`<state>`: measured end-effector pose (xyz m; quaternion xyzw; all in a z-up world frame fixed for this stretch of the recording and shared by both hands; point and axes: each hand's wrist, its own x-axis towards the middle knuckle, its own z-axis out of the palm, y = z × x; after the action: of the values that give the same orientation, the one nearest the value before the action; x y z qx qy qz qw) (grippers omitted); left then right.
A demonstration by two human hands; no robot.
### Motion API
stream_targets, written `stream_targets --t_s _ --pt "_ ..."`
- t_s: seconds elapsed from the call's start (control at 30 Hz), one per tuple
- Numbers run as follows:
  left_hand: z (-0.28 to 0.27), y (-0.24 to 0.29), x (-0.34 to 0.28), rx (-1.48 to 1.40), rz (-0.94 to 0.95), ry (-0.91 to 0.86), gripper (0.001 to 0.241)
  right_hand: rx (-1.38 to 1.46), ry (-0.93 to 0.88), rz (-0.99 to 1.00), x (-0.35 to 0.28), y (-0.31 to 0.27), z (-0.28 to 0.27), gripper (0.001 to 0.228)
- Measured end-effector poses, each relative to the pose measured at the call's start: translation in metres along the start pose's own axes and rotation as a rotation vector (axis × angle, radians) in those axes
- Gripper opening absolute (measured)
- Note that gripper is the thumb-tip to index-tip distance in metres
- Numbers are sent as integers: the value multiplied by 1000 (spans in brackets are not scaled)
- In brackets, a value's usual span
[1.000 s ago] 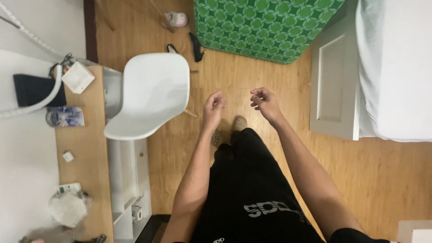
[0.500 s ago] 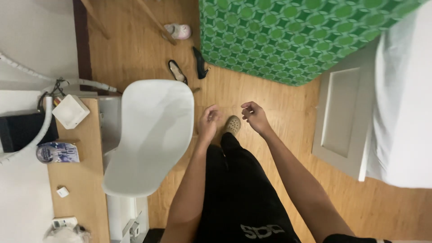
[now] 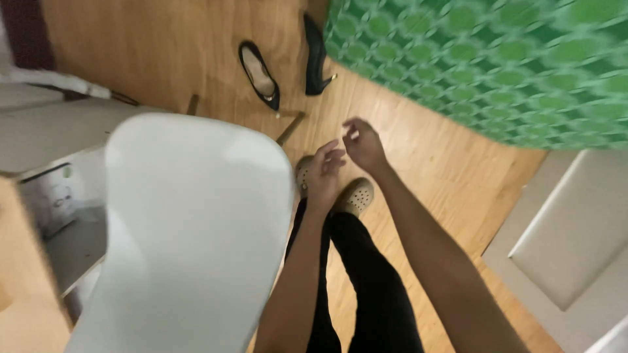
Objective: The person picks up various pairs of shoes from the floor, including white sneakers, pink sandals, black heels, and pink children's shoes. They place each pair onto a white shoe rack located next to a bed.
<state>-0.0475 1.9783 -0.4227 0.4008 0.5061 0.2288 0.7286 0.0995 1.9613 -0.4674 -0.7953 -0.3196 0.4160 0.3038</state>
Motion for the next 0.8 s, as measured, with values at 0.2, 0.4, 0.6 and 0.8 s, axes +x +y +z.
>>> stream_targets --t_s 0.2,0.4,0.6,0.8 --pt "-2 -47 27 158 -18 184 37 -354 -112 -165 102 74 81 63" --pt "-15 -68 55 176 -162 206 46 -579 -162 -68 175 96 151 88" --pt "-21 -48 73 217 -161 248 57 -924 -168 15 213 127 194 94" --pt "-19 -56 73 221 -98 279 56 -962 -143 -101 220 148 189 71"
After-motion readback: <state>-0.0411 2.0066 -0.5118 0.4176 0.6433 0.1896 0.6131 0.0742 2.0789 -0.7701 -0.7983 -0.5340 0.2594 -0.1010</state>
